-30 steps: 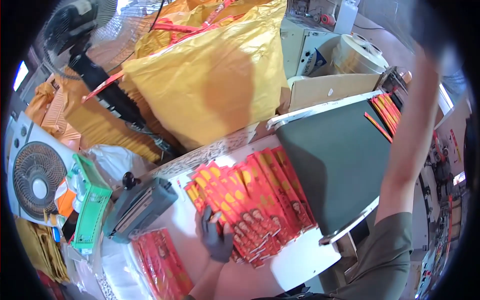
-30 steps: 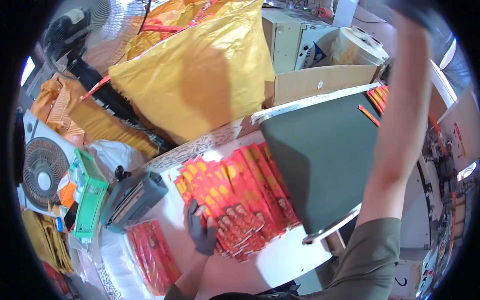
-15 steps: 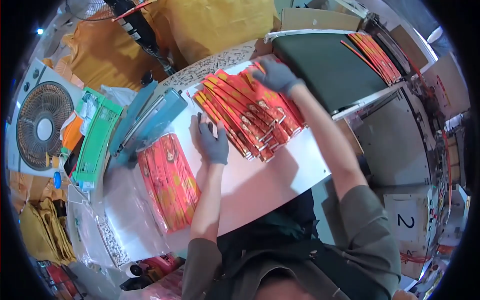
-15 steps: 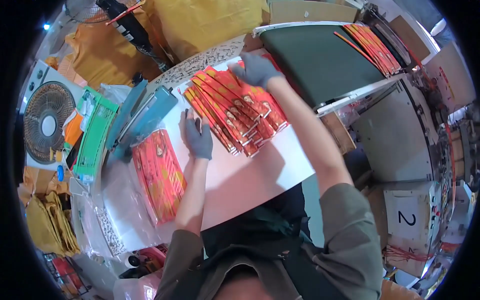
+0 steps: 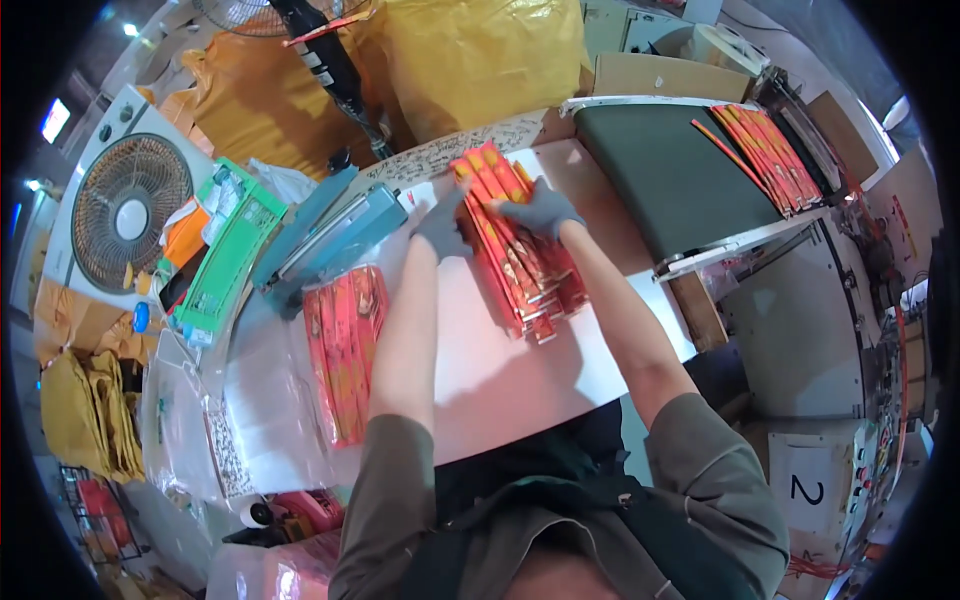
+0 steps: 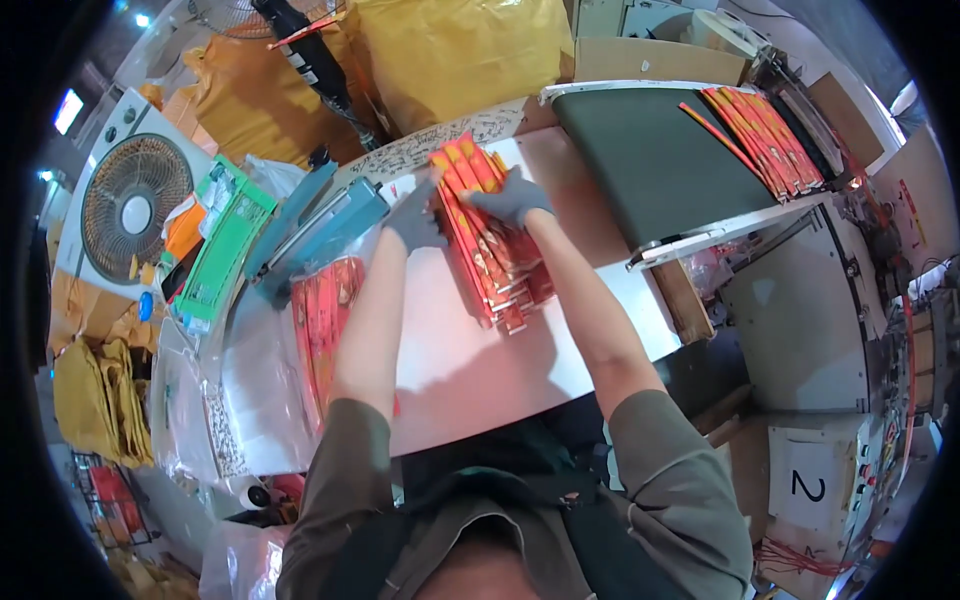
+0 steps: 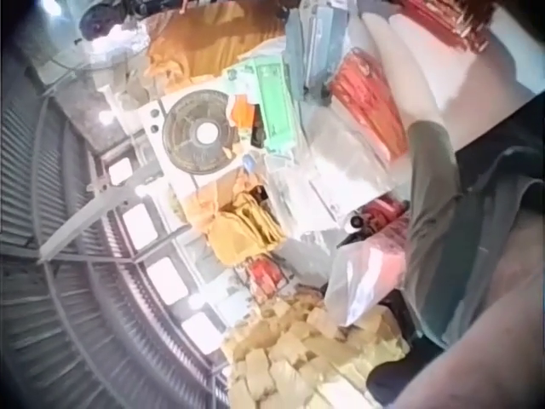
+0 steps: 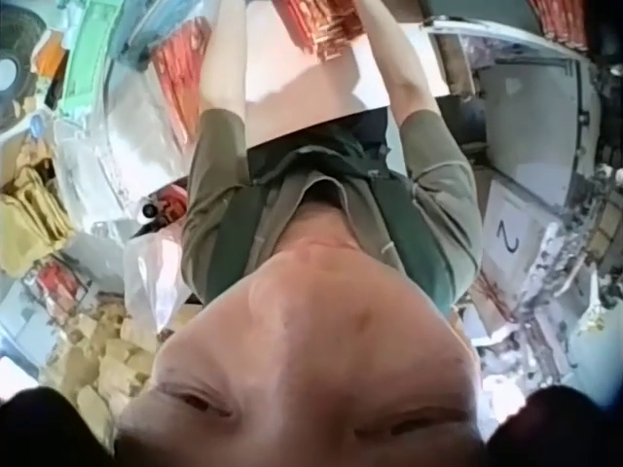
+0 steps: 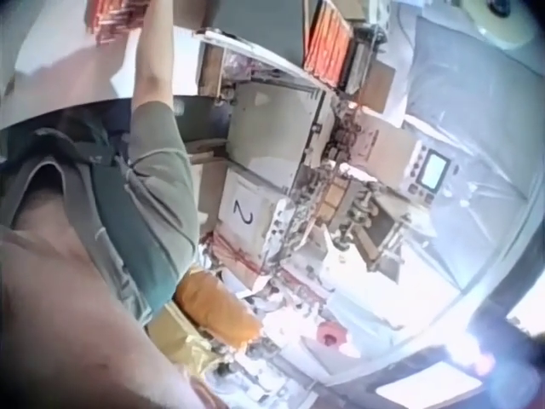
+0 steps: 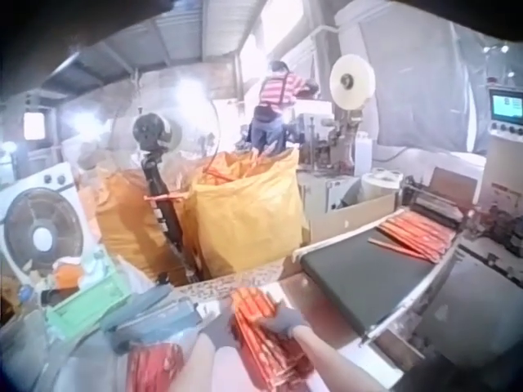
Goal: Packaging and sealing bundles of incense sticks into plastic bags.
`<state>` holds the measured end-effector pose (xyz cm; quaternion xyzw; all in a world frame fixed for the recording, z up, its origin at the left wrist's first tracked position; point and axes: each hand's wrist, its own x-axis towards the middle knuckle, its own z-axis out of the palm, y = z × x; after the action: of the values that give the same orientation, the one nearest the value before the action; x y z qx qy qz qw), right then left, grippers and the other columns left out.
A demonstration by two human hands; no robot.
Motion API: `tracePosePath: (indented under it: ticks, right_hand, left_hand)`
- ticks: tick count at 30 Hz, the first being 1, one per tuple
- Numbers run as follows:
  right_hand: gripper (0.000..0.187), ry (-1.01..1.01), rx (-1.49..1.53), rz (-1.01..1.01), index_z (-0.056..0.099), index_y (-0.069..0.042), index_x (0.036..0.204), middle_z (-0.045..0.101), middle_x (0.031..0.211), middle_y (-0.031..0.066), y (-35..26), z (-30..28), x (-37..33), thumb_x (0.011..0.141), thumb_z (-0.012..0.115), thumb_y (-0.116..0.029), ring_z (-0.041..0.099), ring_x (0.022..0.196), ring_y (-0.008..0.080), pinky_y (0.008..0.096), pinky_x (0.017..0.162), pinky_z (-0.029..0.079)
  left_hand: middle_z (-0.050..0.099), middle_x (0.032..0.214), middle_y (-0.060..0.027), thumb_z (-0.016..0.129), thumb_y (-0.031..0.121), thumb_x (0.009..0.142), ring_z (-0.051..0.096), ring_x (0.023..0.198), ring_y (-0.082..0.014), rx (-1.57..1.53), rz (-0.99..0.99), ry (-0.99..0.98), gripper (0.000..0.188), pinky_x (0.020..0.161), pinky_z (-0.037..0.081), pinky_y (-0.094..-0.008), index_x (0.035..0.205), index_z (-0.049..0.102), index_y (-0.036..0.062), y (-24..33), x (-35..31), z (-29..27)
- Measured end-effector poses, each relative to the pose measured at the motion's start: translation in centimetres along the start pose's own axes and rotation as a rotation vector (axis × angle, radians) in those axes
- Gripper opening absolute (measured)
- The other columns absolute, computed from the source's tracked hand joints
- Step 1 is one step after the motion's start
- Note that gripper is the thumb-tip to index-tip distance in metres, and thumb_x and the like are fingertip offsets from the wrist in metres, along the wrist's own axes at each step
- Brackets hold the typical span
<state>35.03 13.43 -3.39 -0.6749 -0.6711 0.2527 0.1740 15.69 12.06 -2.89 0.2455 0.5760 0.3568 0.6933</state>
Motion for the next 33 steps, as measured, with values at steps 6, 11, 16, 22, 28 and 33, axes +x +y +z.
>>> tracePosePath:
  ticks: [6,11,16,22,28,33]
  right_hand:
    - [0.059,-0.478,1.116,-0.132,0.044,-0.002,0.122,0.059,0.105,0.0096,-0.5,4.7,-6.3,0.076,0.071,-0.028,0.059,0.091,0.0155,0.0311,0.078,0.050]
    - [0.067,-0.354,1.298,-0.143,0.036,-0.001,0.128,0.056,0.112,0.0110,0.7,6.0,-21.1,0.075,0.072,-0.024,0.058,0.097,0.0181,0.0327,0.085,0.048]
    - [0.096,-0.466,1.315,-0.353,0.019,-0.005,0.140,0.039,0.135,0.0087,4.4,6.4,-32.4,0.067,0.079,-0.019,0.039,0.123,0.0194,0.0363,0.102,0.033]
    - [0.080,-0.392,1.084,-0.393,0.033,-0.001,0.131,0.047,0.125,0.0109,1.7,5.5,-26.1,0.067,0.077,-0.020,0.049,0.109,0.0204,0.0324,0.093,0.042]
    - [0.059,-0.647,0.812,-0.602,0.052,0.002,0.119,0.056,0.110,0.0099,-1.2,5.2,-21.6,0.069,0.076,-0.017,0.052,0.103,0.0168,0.0305,0.090,0.042]
    - [0.064,-0.959,0.802,-0.589,0.050,0.001,0.125,0.057,0.117,0.0112,-4.0,4.1,-22.2,0.070,0.074,-0.020,0.053,0.106,0.0168,0.0303,0.094,0.039]
  left_hand:
    - [0.064,0.090,-0.0095,0.072,0.042,0.073,0.063,0.076,-0.0172,0.028,0.272,-0.155,0.059,0.071,0.052,-0.0277,0.110,0.056,0.0003,-5.4,-2.7,-0.6]
    - [0.061,0.099,-0.0089,0.073,0.017,0.073,0.062,0.084,-0.0163,0.129,0.478,0.038,0.050,0.073,0.052,-0.0292,0.115,0.051,-0.0016,-13.9,-16.5,0.1]
    - [0.052,0.117,-0.0072,0.077,0.014,0.068,0.052,0.107,-0.0176,-0.140,0.686,-0.275,0.077,0.090,0.045,-0.0328,0.130,0.033,0.0034,-25.0,-24.6,-2.3]
    - [0.054,0.112,-0.0068,0.077,0.013,0.068,0.056,0.100,-0.0163,0.014,0.699,-0.239,0.066,0.083,0.048,-0.0296,0.122,0.039,0.0031,-24.3,-21.8,-3.6]
    - [0.057,0.106,-0.0074,0.074,0.010,0.070,0.058,0.096,-0.0175,-0.171,0.623,-0.208,0.056,0.080,0.050,-0.0303,0.116,0.043,0.0013,-23.9,-22.0,-3.6]
    - [0.050,0.112,-0.0055,0.071,0.016,0.075,0.050,0.103,-0.0149,-0.155,0.712,-0.270,0.062,0.085,0.046,-0.0291,0.125,0.037,0.0017,-23.9,-22.5,-2.3]
